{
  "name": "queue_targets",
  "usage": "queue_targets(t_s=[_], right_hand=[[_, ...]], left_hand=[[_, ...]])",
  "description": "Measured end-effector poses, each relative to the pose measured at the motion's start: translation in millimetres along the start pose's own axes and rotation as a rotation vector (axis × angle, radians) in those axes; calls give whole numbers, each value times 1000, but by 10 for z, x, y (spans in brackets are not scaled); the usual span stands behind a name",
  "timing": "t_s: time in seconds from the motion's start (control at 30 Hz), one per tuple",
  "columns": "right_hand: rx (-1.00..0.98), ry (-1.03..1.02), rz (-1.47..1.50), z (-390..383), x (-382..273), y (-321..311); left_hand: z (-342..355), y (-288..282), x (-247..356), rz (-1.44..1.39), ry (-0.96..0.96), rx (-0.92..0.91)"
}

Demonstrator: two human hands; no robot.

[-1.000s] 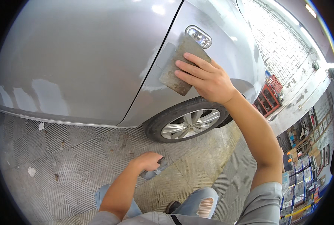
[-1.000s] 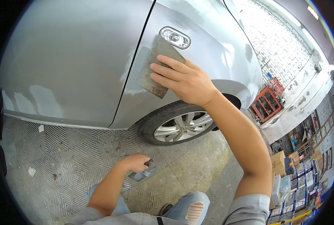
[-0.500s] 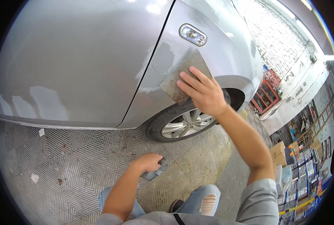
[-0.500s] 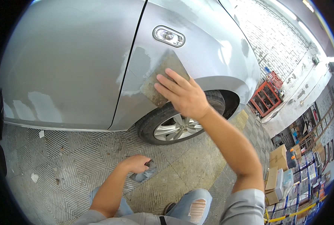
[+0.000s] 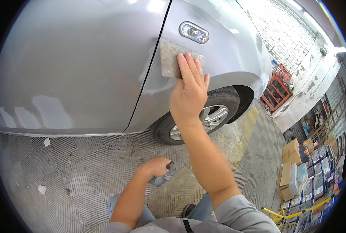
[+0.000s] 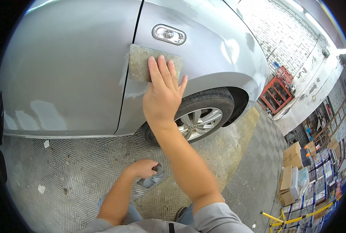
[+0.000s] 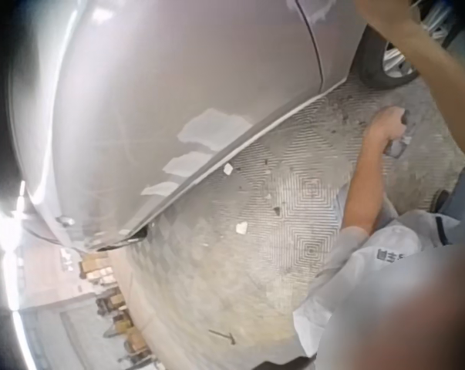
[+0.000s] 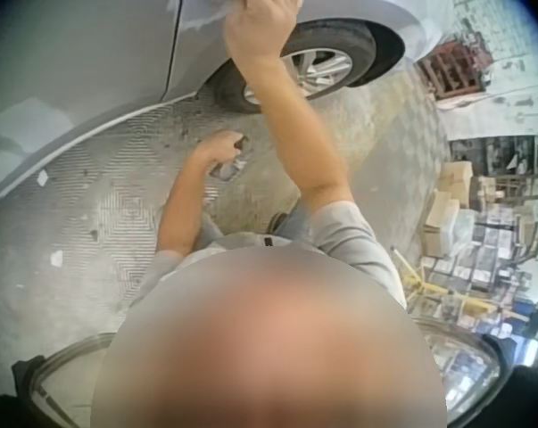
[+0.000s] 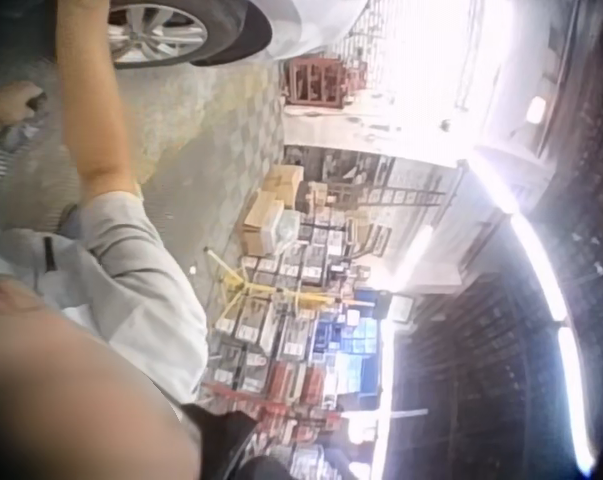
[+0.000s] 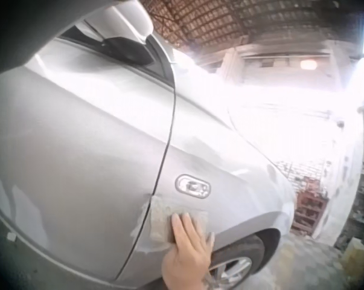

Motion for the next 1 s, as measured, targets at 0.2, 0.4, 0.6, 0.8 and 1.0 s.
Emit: queue_targets(t_s=[0.2, 0.4, 0.6, 0.8, 1.0], right_hand=[[-29, -1, -121, -110, -17, 124], [22, -184, -47, -191, 11, -24], [40, -202, -65, -40, 109, 151], [-9, -311, -26, -315, 11, 12], [7, -244, -30, -17, 194, 6]], left_hand=[[-20, 16, -1, -26, -23, -7], [-12, 35, -34, -30, -26, -4], [-4, 48, -43, -1, 10, 8], [-20, 45, -44, 6, 15, 18], [-18, 68, -64, -17, -16, 13]])
Point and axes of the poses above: each hand's wrist, its own z-axis towards the middle knuckle, its own y-axis out of the palm, x = y × z, the point moved 6 cm from there along z, towards the middle knuckle, and after that the axes turned 4 degrees about x, right-handed, at the moved point
